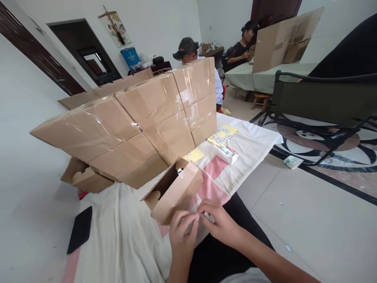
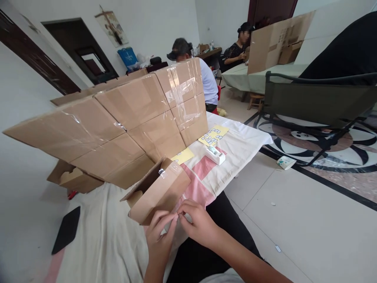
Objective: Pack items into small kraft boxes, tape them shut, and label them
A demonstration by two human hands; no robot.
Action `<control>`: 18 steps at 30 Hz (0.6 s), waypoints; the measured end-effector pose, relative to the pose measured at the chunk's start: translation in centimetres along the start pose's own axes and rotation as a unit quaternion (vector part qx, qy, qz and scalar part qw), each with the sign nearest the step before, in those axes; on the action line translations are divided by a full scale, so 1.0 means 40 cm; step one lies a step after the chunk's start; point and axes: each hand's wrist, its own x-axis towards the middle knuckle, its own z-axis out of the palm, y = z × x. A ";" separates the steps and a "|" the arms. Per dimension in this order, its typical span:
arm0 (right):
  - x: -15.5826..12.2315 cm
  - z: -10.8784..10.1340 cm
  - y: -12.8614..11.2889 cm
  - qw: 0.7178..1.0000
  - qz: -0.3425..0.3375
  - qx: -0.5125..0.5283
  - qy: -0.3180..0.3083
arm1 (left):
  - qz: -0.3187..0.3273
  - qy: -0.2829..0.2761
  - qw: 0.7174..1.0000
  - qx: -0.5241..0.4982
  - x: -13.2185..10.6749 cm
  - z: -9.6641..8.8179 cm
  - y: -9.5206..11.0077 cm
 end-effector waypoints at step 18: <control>0.010 0.043 0.189 0.968 0.124 0.213 0.042 | -0.041 0.172 0.984 0.029 -0.019 0.080 0.026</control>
